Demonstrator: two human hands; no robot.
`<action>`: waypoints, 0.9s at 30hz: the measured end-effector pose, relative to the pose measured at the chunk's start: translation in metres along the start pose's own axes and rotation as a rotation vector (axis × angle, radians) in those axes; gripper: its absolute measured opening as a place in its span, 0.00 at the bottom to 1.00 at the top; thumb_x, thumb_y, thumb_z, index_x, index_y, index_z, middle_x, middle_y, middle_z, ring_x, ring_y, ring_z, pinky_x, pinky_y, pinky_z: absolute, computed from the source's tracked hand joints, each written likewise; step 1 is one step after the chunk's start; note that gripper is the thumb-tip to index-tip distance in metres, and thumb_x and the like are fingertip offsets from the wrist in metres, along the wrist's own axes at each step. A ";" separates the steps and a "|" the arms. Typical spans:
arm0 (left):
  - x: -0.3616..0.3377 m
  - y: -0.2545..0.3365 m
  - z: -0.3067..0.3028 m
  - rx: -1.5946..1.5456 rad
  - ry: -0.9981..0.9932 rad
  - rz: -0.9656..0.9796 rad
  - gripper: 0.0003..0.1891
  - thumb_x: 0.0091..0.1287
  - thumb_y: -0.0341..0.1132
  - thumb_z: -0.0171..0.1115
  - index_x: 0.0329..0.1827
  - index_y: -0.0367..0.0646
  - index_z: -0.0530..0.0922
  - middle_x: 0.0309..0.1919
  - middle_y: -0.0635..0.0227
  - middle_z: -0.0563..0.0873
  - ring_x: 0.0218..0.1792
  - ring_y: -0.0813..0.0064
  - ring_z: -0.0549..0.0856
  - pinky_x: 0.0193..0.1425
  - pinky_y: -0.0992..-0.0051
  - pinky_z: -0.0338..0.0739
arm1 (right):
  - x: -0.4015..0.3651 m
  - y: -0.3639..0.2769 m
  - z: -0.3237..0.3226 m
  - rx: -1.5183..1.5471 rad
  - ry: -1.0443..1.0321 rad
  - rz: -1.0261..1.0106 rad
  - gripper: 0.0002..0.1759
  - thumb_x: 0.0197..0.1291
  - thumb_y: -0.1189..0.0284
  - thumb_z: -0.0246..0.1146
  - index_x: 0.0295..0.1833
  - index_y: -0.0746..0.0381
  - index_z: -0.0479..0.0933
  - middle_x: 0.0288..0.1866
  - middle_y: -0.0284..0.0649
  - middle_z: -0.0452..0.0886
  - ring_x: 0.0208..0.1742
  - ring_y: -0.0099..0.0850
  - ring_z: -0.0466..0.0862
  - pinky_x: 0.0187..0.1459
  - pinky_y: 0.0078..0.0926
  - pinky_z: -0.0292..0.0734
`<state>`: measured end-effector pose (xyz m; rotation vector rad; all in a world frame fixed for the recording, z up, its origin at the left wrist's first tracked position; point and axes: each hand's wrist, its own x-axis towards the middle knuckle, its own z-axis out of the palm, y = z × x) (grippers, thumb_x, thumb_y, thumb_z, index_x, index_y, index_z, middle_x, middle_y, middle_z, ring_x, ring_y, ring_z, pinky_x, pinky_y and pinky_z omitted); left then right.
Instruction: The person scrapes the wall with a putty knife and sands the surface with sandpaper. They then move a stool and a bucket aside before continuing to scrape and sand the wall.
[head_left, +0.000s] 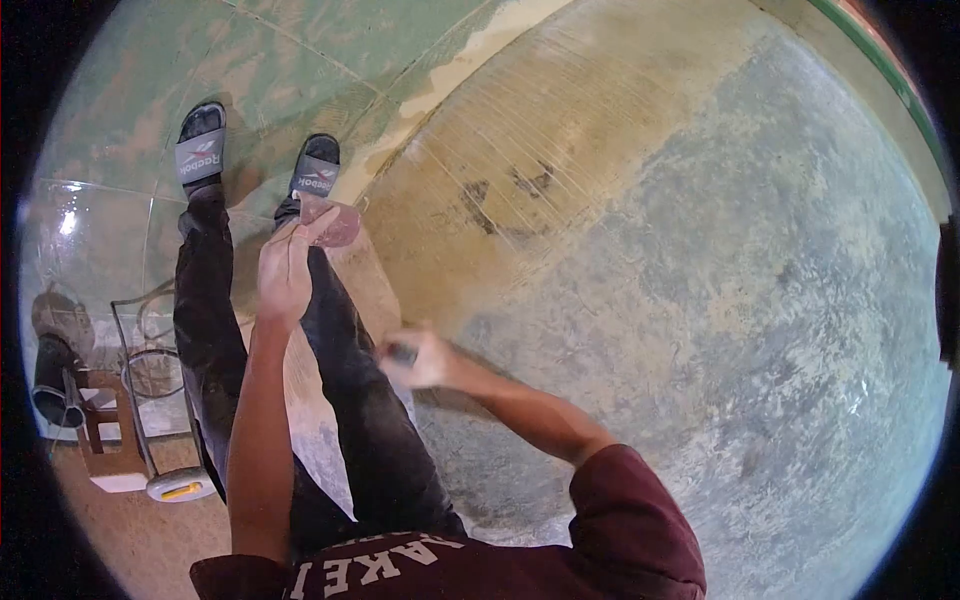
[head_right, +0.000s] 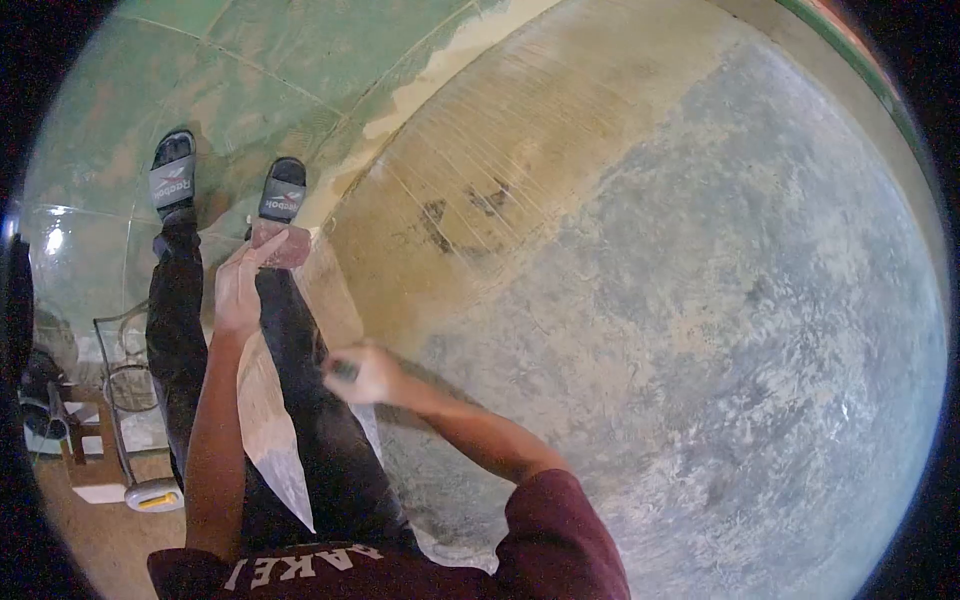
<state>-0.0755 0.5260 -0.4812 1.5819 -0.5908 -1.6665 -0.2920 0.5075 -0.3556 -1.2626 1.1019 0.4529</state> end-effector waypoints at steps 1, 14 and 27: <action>-0.001 -0.005 0.000 0.010 0.022 0.034 0.24 0.76 0.34 0.34 0.55 0.34 0.82 0.47 0.45 0.85 0.49 0.51 0.84 0.58 0.65 0.74 | 0.007 -0.032 -0.014 0.011 -0.030 -0.108 0.07 0.50 0.74 0.70 0.36 0.62 0.82 0.31 0.40 0.86 0.35 0.33 0.86 0.41 0.31 0.79; -0.003 -0.009 -0.007 -0.027 0.064 0.047 0.23 0.75 0.33 0.35 0.53 0.33 0.82 0.48 0.44 0.84 0.51 0.49 0.83 0.59 0.64 0.73 | 0.015 -0.061 -0.031 0.025 -0.054 -0.222 0.07 0.46 0.74 0.70 0.33 0.61 0.81 0.31 0.43 0.85 0.31 0.35 0.86 0.35 0.30 0.80; -0.003 -0.004 -0.011 0.005 0.053 0.034 0.24 0.75 0.33 0.35 0.54 0.33 0.82 0.49 0.47 0.85 0.53 0.51 0.83 0.60 0.65 0.73 | 0.008 -0.050 -0.030 -0.056 0.001 -0.128 0.06 0.48 0.74 0.69 0.33 0.61 0.80 0.31 0.42 0.85 0.32 0.34 0.86 0.35 0.31 0.79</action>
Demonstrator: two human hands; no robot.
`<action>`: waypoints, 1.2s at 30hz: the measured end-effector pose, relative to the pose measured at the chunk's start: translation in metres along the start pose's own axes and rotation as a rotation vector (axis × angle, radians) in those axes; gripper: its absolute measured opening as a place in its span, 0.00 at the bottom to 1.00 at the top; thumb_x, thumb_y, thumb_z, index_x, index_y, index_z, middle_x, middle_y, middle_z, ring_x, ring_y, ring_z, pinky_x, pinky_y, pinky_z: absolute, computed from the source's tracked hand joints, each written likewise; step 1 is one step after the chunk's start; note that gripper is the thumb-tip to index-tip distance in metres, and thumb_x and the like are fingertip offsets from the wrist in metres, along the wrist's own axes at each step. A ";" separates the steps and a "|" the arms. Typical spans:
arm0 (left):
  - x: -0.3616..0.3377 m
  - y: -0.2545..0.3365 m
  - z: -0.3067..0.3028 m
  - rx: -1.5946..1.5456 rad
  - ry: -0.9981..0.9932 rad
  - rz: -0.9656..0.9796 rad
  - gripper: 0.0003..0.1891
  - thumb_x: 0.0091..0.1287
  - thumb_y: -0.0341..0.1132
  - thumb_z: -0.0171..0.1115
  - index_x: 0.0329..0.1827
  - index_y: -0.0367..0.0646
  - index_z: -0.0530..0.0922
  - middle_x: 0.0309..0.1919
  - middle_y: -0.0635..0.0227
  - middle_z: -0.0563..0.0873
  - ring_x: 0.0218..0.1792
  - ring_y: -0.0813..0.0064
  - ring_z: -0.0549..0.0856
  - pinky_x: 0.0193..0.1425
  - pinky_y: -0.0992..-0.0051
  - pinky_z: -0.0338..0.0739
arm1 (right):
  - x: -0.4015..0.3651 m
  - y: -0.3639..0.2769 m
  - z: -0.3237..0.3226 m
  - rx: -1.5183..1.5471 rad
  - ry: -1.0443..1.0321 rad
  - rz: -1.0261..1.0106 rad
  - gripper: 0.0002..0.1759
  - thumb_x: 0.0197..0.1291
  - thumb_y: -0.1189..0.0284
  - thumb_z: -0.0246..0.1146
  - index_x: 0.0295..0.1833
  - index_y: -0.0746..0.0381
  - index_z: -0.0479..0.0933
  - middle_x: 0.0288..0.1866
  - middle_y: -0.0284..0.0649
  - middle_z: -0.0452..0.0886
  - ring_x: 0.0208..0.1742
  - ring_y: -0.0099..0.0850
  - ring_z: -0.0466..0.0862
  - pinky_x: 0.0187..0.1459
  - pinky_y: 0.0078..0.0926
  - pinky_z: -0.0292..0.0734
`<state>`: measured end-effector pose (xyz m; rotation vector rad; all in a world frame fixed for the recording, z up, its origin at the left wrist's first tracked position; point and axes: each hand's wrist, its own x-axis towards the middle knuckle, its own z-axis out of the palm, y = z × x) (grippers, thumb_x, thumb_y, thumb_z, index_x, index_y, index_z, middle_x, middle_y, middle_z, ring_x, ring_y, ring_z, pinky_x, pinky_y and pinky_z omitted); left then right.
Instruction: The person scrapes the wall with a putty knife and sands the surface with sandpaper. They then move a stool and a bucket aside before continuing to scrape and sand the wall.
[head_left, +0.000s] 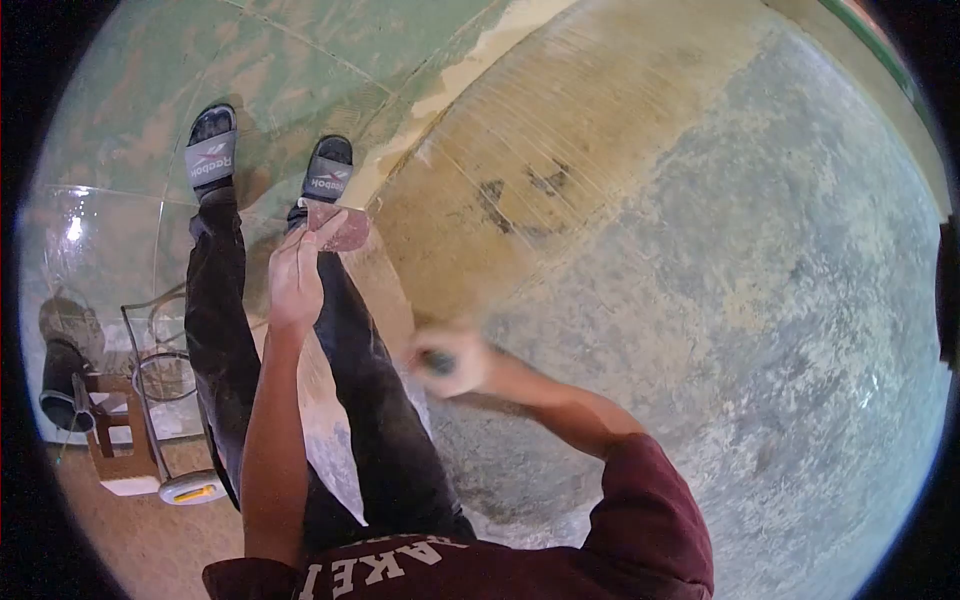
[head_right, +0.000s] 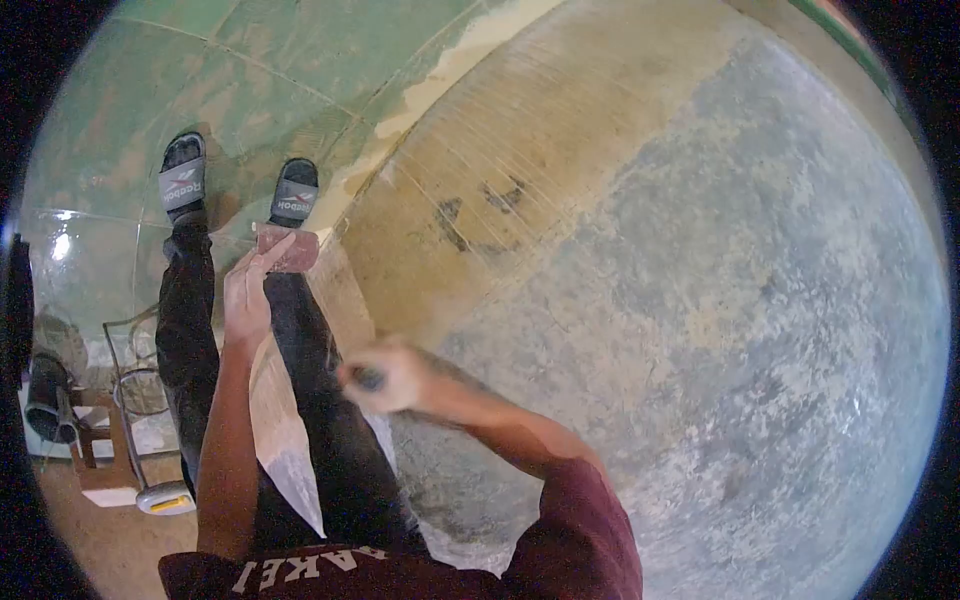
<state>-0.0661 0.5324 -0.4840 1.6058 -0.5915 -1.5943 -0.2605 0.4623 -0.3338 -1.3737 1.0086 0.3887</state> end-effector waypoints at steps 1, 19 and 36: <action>0.000 -0.004 0.002 0.005 0.011 -0.004 0.24 0.75 0.33 0.35 0.54 0.33 0.82 0.49 0.47 0.85 0.53 0.51 0.83 0.60 0.65 0.73 | 0.011 -0.012 -0.043 -0.059 0.136 -0.031 0.07 0.46 0.75 0.69 0.33 0.61 0.79 0.30 0.40 0.84 0.30 0.34 0.85 0.33 0.31 0.79; -0.004 -0.009 0.004 0.092 -0.009 0.042 0.22 0.74 0.31 0.37 0.54 0.37 0.83 0.41 0.46 0.83 0.43 0.48 0.81 0.52 0.61 0.73 | -0.008 0.130 -0.083 -0.042 0.873 0.348 0.07 0.63 0.76 0.60 0.31 0.60 0.75 0.22 0.35 0.75 0.24 0.33 0.77 0.36 0.35 0.76; -0.014 -0.028 0.005 0.161 -0.046 0.056 0.25 0.74 0.35 0.35 0.54 0.37 0.83 0.47 0.45 0.85 0.50 0.47 0.82 0.59 0.63 0.73 | 0.039 -0.008 -0.039 -0.073 0.322 -0.152 0.04 0.48 0.77 0.67 0.33 0.60 0.81 0.28 0.40 0.84 0.29 0.29 0.85 0.34 0.26 0.79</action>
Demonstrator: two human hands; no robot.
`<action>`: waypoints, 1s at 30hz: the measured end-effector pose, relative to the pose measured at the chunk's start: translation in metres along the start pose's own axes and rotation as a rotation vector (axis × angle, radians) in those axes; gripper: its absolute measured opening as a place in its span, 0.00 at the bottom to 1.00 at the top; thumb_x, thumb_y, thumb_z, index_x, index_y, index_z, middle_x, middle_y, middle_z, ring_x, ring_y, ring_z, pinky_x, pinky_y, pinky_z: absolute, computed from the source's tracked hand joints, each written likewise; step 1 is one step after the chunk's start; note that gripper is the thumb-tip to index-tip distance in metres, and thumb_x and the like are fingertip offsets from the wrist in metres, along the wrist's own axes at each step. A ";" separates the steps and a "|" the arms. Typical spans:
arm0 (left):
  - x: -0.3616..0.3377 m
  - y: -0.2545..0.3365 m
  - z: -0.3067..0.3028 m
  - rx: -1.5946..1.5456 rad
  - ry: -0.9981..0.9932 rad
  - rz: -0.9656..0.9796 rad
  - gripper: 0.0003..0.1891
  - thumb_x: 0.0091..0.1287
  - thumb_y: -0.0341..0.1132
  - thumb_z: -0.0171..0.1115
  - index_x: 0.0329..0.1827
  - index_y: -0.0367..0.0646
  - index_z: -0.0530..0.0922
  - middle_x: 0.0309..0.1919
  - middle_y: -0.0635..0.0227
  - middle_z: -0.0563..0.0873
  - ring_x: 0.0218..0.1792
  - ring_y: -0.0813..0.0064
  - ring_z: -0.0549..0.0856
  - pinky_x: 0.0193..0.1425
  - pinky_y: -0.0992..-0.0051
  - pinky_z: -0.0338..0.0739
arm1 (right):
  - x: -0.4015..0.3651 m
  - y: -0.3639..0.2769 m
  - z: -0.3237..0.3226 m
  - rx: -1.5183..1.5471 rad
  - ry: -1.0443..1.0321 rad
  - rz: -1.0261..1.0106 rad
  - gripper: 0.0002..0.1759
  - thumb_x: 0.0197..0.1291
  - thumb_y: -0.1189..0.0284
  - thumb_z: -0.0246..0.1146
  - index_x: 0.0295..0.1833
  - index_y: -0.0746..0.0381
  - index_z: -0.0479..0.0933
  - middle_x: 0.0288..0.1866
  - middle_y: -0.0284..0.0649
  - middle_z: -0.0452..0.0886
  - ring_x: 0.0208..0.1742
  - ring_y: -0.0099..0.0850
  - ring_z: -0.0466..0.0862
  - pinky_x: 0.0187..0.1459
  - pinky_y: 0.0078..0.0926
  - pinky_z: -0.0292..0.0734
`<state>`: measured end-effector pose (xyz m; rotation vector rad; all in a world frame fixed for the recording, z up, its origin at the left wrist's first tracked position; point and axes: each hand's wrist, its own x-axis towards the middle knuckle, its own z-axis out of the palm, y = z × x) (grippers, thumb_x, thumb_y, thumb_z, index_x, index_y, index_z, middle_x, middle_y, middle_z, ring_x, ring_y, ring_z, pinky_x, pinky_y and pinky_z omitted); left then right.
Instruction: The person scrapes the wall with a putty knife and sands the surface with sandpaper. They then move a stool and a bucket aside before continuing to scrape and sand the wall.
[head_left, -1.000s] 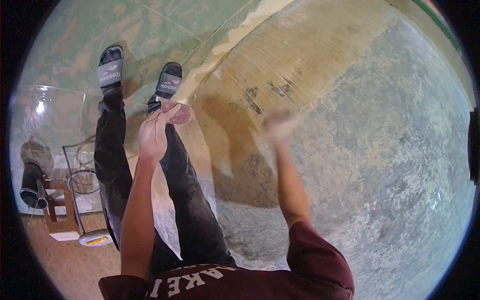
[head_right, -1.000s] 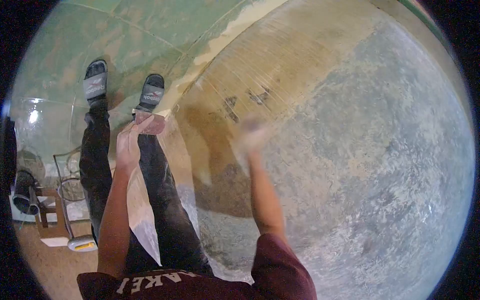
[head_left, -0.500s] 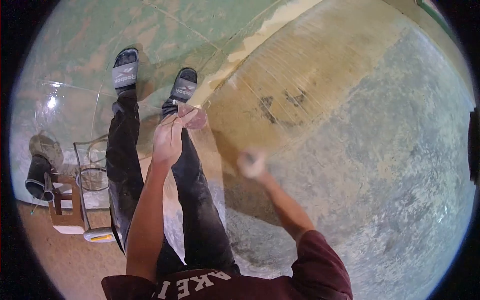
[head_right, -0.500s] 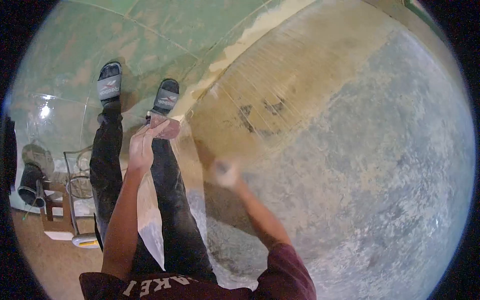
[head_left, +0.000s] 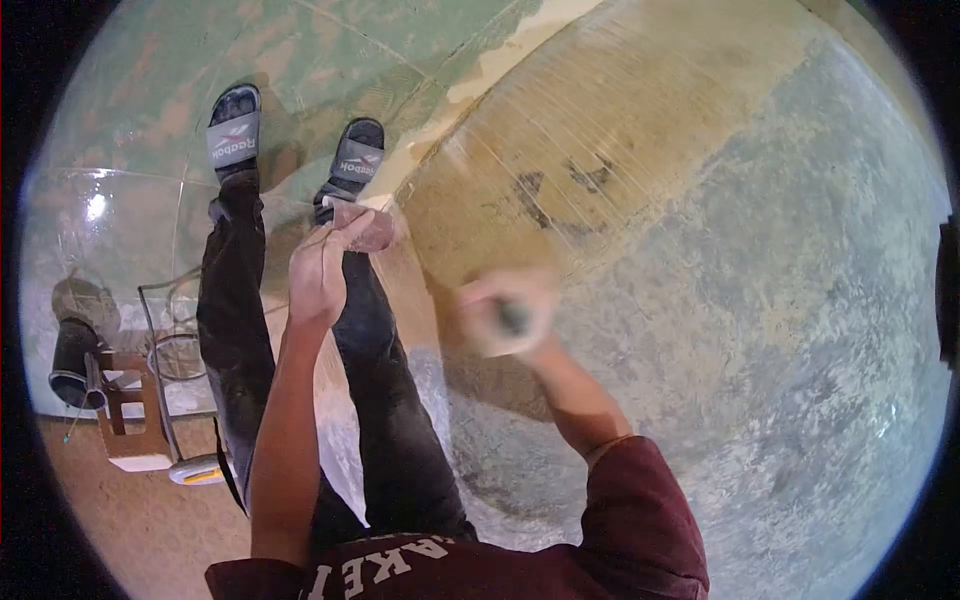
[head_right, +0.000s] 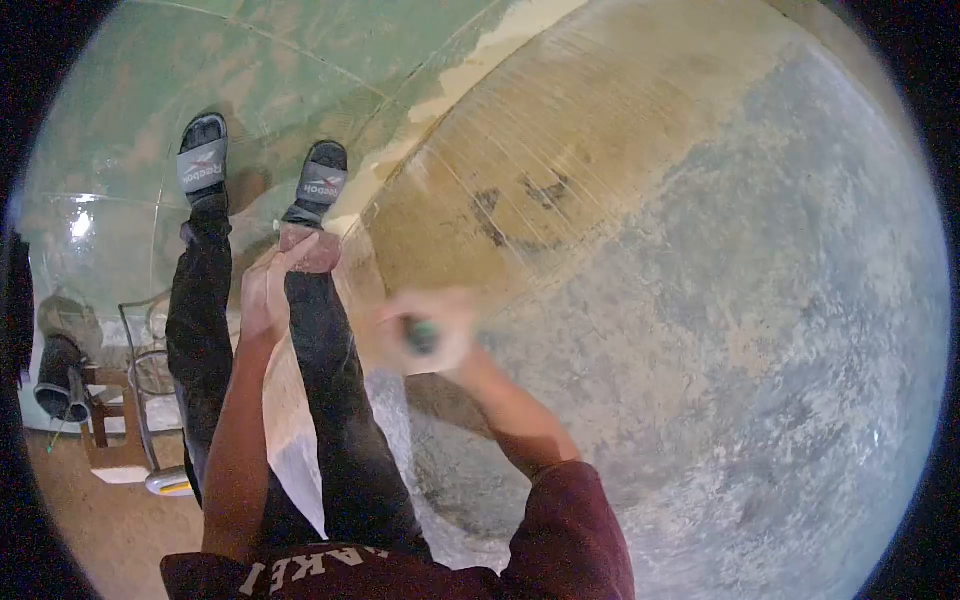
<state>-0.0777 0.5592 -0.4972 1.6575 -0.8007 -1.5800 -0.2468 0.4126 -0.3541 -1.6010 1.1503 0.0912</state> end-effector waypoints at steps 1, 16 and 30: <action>0.002 0.001 -0.002 -0.040 0.012 -0.017 0.24 0.73 0.33 0.36 0.53 0.36 0.83 0.47 0.45 0.85 0.49 0.46 0.81 0.56 0.62 0.73 | 0.012 0.004 -0.015 -0.025 0.359 -0.148 0.04 0.53 0.79 0.65 0.30 0.60 0.79 0.26 0.39 0.83 0.25 0.26 0.82 0.29 0.24 0.76; -0.001 0.006 -0.005 -0.035 -0.043 -0.109 0.24 0.74 0.34 0.36 0.55 0.39 0.83 0.45 0.43 0.83 0.47 0.48 0.80 0.56 0.62 0.72 | -0.015 0.070 -0.052 0.066 0.640 0.046 0.05 0.58 0.80 0.61 0.30 0.61 0.77 0.25 0.38 0.77 0.25 0.27 0.76 0.31 0.25 0.74; 0.008 0.006 -0.004 -0.033 -0.042 -0.038 0.25 0.73 0.34 0.34 0.55 0.38 0.83 0.46 0.45 0.84 0.49 0.45 0.81 0.57 0.60 0.73 | -0.088 0.124 0.018 -0.126 0.619 0.614 0.08 0.58 0.71 0.67 0.34 0.65 0.79 0.33 0.43 0.84 0.36 0.35 0.82 0.44 0.31 0.77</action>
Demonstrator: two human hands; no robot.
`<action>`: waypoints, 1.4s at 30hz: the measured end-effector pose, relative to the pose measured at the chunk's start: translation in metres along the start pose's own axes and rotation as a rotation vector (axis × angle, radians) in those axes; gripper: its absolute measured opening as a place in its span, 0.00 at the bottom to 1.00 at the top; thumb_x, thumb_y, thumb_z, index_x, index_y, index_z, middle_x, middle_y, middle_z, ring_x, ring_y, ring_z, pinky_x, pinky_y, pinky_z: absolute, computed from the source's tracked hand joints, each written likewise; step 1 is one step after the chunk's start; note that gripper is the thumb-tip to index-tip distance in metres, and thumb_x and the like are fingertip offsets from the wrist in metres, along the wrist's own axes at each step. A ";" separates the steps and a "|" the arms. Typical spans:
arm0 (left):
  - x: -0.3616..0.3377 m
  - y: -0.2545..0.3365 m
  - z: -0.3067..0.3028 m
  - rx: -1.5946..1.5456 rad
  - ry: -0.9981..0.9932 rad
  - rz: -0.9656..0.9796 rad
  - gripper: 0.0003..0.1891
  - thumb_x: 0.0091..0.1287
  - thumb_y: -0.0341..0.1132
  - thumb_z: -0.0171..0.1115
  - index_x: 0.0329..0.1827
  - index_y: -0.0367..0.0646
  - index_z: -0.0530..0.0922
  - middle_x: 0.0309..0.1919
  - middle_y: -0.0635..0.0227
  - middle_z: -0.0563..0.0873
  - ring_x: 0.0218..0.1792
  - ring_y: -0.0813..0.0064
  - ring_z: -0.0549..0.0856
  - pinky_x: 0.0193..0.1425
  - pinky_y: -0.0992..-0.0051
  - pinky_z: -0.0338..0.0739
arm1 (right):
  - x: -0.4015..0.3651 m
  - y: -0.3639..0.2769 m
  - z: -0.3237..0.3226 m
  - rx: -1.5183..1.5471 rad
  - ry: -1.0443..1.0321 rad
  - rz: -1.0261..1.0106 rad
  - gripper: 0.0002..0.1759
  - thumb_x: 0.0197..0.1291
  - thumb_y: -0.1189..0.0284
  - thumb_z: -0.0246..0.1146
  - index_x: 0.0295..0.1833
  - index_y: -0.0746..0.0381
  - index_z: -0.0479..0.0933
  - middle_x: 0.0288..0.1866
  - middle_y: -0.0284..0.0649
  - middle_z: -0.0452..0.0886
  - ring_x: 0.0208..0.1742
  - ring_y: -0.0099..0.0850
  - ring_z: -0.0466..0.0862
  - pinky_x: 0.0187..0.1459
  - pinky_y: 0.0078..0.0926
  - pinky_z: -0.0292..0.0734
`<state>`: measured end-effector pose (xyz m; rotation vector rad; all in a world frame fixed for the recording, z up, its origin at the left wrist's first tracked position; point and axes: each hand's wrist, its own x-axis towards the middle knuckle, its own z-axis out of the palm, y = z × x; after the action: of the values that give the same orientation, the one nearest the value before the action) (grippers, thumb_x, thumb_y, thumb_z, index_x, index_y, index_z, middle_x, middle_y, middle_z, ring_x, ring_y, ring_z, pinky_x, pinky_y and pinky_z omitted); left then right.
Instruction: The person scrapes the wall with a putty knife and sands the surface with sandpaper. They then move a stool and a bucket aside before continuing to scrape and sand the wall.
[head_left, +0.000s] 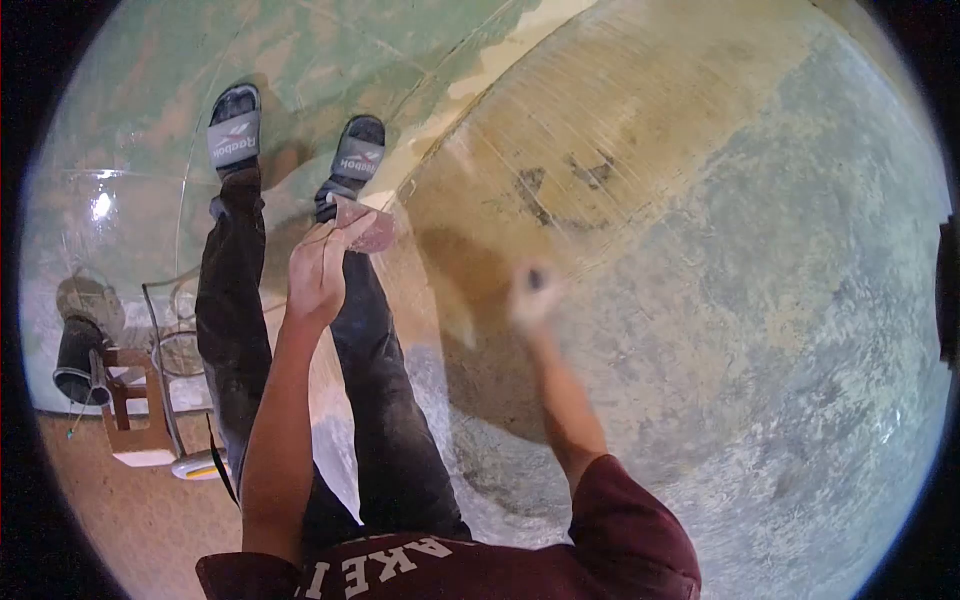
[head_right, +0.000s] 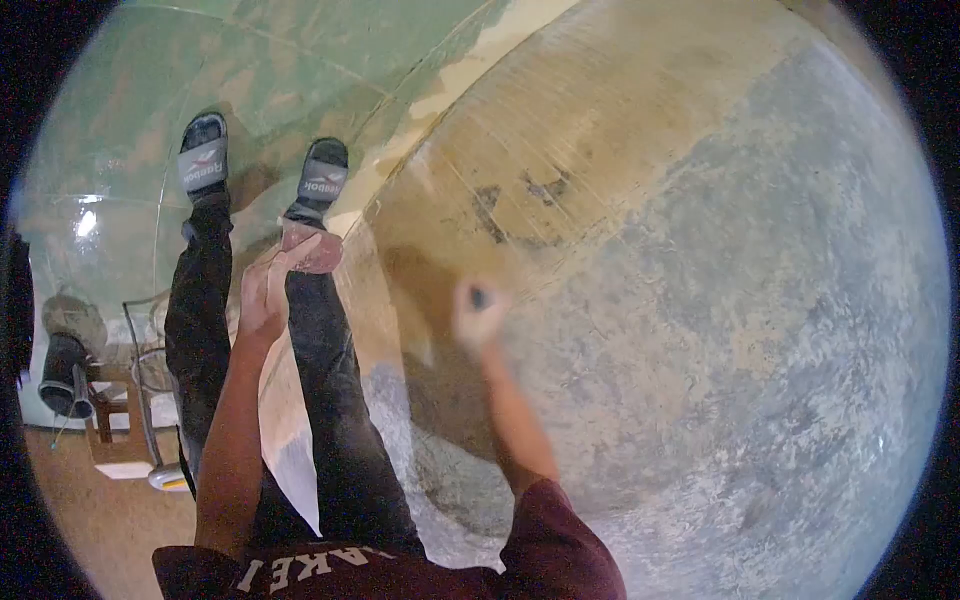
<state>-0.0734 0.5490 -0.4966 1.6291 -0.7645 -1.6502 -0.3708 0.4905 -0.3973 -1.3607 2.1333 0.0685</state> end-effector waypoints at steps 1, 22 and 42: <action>0.000 0.002 0.001 0.013 0.000 -0.024 0.25 0.73 0.34 0.35 0.55 0.38 0.83 0.45 0.44 0.84 0.48 0.45 0.81 0.57 0.60 0.73 | -0.037 0.051 0.019 -0.011 -0.182 0.015 0.08 0.57 0.72 0.67 0.34 0.66 0.79 0.33 0.44 0.84 0.35 0.38 0.83 0.43 0.33 0.77; -0.004 0.002 0.005 -0.009 -0.005 -0.038 0.25 0.72 0.34 0.35 0.55 0.36 0.82 0.47 0.44 0.84 0.49 0.46 0.82 0.58 0.61 0.73 | 0.043 -0.052 -0.039 0.311 -0.036 -0.503 0.05 0.48 0.80 0.66 0.30 0.60 0.77 0.28 0.38 0.82 0.30 0.27 0.81 0.35 0.25 0.77; 0.007 0.009 0.011 -0.064 0.046 -0.016 0.24 0.73 0.35 0.35 0.55 0.37 0.83 0.44 0.42 0.84 0.47 0.44 0.81 0.57 0.60 0.73 | -0.039 -0.080 0.011 0.184 -0.402 -0.531 0.03 0.51 0.77 0.64 0.28 0.59 0.77 0.24 0.43 0.80 0.29 0.29 0.82 0.37 0.26 0.77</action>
<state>-0.0841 0.5380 -0.4932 1.6259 -0.6710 -1.6264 -0.2870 0.4883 -0.3647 -1.5988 1.3727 -0.0619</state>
